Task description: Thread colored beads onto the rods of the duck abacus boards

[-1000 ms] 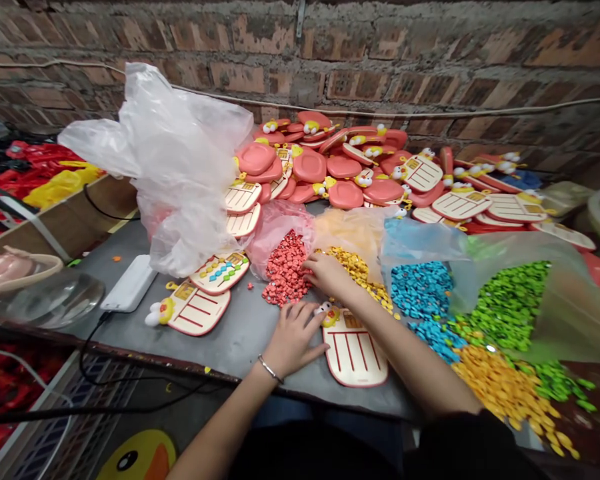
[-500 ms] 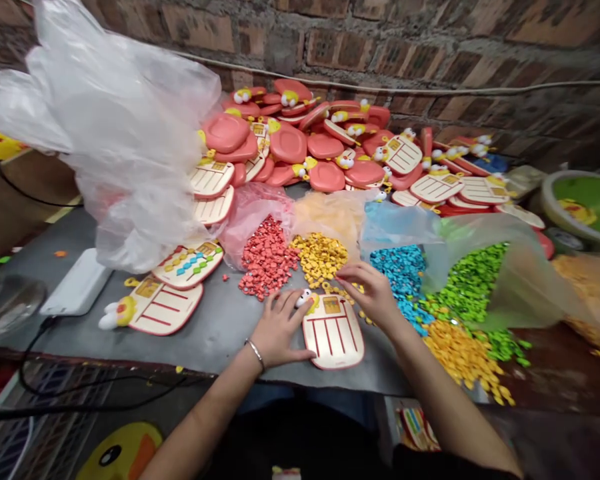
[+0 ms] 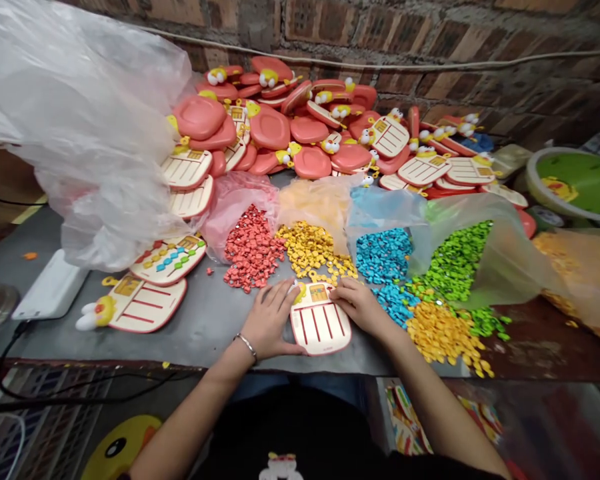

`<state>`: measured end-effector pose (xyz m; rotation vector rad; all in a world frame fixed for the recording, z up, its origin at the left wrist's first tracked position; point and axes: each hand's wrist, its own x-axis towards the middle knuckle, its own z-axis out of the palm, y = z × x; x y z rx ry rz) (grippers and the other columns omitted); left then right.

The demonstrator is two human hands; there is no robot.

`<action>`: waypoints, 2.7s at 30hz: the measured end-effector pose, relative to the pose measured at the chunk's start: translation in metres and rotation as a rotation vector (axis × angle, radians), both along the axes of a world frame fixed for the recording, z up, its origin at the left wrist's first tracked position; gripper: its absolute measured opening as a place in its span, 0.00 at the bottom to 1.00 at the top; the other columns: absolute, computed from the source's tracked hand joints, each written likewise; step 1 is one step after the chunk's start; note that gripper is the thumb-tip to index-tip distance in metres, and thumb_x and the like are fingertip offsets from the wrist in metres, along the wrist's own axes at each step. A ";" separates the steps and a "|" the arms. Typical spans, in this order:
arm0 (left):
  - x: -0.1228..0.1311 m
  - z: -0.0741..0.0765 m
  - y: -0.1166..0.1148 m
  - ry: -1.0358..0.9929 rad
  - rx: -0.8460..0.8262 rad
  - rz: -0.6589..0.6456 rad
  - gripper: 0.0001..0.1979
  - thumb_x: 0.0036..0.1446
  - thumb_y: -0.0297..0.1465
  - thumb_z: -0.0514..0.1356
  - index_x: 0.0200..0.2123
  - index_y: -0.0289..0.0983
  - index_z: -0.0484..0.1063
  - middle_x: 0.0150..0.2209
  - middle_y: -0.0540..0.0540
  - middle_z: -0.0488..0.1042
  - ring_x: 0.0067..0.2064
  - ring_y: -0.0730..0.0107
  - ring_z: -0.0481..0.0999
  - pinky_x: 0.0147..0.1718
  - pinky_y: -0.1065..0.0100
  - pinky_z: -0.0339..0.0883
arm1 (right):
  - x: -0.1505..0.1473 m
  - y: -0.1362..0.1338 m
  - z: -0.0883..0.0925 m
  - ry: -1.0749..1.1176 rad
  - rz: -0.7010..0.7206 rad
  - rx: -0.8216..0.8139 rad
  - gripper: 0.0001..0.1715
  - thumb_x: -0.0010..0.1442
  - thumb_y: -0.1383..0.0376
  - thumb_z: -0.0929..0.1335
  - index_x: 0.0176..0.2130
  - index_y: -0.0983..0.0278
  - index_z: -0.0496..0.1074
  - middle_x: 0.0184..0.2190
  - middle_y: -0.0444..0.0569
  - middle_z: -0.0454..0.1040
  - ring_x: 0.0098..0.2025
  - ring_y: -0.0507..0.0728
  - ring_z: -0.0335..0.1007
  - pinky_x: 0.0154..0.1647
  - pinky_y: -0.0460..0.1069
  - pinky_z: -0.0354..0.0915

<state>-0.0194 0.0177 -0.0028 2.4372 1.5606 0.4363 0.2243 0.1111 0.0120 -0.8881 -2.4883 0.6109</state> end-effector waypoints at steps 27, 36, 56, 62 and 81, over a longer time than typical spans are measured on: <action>-0.013 0.005 0.007 0.043 -0.033 0.028 0.58 0.41 0.68 0.54 0.68 0.37 0.50 0.67 0.34 0.54 0.64 0.44 0.54 0.60 0.45 0.37 | -0.069 -0.029 -0.009 0.124 0.172 -0.029 0.10 0.65 0.69 0.63 0.41 0.63 0.74 0.40 0.53 0.73 0.43 0.59 0.67 0.44 0.55 0.67; -0.014 -0.001 0.007 -0.003 -0.015 0.039 0.57 0.41 0.66 0.57 0.67 0.38 0.51 0.65 0.35 0.57 0.63 0.43 0.55 0.60 0.44 0.38 | -0.051 -0.040 0.016 0.069 0.371 -0.270 0.05 0.62 0.64 0.68 0.38 0.61 0.75 0.33 0.49 0.75 0.39 0.58 0.70 0.42 0.53 0.66; -0.014 0.002 0.002 -0.010 0.030 -0.037 0.55 0.48 0.65 0.53 0.69 0.37 0.47 0.68 0.33 0.52 0.66 0.43 0.50 0.61 0.46 0.37 | -0.106 0.041 0.016 0.065 0.106 -0.055 0.13 0.63 0.74 0.62 0.42 0.64 0.73 0.39 0.51 0.73 0.41 0.55 0.70 0.41 0.48 0.65; -0.015 0.001 0.003 -0.034 0.034 -0.064 0.56 0.46 0.64 0.56 0.69 0.37 0.45 0.68 0.33 0.52 0.65 0.43 0.52 0.60 0.47 0.38 | -0.022 0.013 0.025 0.338 -0.139 -0.091 0.06 0.64 0.68 0.65 0.38 0.61 0.73 0.37 0.50 0.74 0.43 0.58 0.71 0.43 0.53 0.69; -0.011 0.007 0.007 0.063 0.012 -0.035 0.56 0.43 0.67 0.54 0.67 0.37 0.53 0.67 0.35 0.55 0.63 0.45 0.56 0.58 0.50 0.41 | 0.001 -0.007 -0.007 0.085 -0.093 0.056 0.07 0.65 0.68 0.65 0.35 0.62 0.73 0.33 0.51 0.76 0.38 0.59 0.69 0.41 0.54 0.66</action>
